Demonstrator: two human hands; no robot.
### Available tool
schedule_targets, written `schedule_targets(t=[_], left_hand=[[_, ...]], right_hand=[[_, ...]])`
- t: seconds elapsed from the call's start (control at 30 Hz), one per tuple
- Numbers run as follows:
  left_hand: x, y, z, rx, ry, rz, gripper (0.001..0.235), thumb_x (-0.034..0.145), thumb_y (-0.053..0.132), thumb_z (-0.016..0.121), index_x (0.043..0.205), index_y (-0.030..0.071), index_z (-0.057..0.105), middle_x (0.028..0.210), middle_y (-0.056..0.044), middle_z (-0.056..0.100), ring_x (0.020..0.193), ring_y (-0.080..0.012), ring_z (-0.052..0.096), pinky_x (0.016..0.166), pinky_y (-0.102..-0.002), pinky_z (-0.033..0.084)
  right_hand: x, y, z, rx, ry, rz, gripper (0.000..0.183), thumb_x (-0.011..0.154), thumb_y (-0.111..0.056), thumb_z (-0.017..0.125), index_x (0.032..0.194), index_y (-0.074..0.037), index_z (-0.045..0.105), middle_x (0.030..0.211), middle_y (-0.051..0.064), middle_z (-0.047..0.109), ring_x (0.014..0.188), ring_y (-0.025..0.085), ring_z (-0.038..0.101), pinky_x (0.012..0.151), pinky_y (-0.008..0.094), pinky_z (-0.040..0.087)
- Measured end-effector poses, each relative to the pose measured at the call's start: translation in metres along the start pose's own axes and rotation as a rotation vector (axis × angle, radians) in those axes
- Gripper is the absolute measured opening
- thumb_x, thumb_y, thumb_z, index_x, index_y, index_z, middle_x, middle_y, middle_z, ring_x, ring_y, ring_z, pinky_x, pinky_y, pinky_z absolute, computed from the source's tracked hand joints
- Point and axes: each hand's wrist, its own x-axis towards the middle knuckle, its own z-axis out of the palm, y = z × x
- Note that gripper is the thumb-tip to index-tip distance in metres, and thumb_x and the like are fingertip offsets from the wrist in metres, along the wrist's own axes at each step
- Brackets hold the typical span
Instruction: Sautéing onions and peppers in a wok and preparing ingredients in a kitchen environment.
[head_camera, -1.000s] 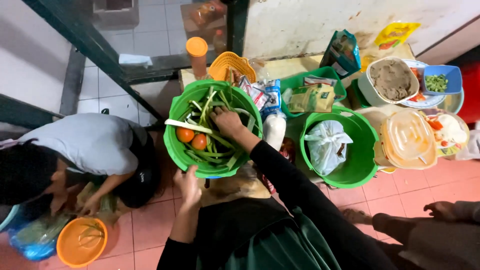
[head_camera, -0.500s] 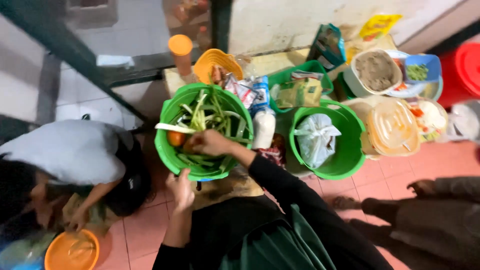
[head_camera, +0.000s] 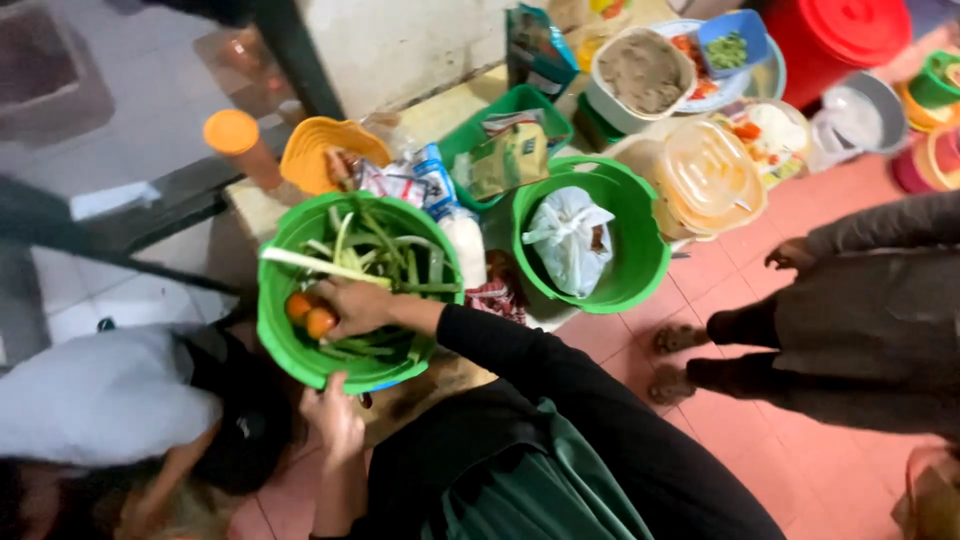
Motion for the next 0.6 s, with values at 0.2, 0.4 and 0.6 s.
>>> schedule_targets(t=[0.2,0.4,0.6], left_hand=[[0.014,-0.041,-0.020,0.126,0.035,0.045,0.012,0.089,-0.002,0.069,0.098,0.000,0.062,0.078,-0.002,0.056,0.057,-0.0089,0.045,0.049,-0.028,0.035],[0.011,-0.034,-0.021,0.063,0.031,0.137,0.023,0.082,-0.005,0.068,0.102,0.006,0.067,0.080,0.000,0.062,0.061,-0.0080,0.053,0.052,-0.025,0.043],[0.028,-0.046,-0.037,0.062,0.060,0.165,0.017,0.082,-0.006,0.067,0.098,0.001,0.065,0.085,-0.003,0.065,0.066,-0.0120,0.059,0.057,-0.030,0.048]], right_hand=[[0.000,-0.056,-0.017,-0.292,-0.185,0.067,0.093,0.060,-0.043,0.091,0.142,-0.021,0.052,0.144,0.033,0.037,0.106,0.050,0.062,0.093,0.053,0.052],[-0.006,-0.059,0.006,-0.521,-0.498,-0.250,0.064,0.056,-0.028,0.088,0.117,-0.033,0.070,0.139,0.014,0.043,0.100,0.040,0.067,0.088,0.051,0.055],[-0.013,-0.059,0.018,-0.571,-0.343,-0.319,0.062,0.065,-0.026,0.086,0.123,-0.028,0.065,0.134,0.016,0.047,0.098,0.038,0.070,0.090,0.048,0.057]])
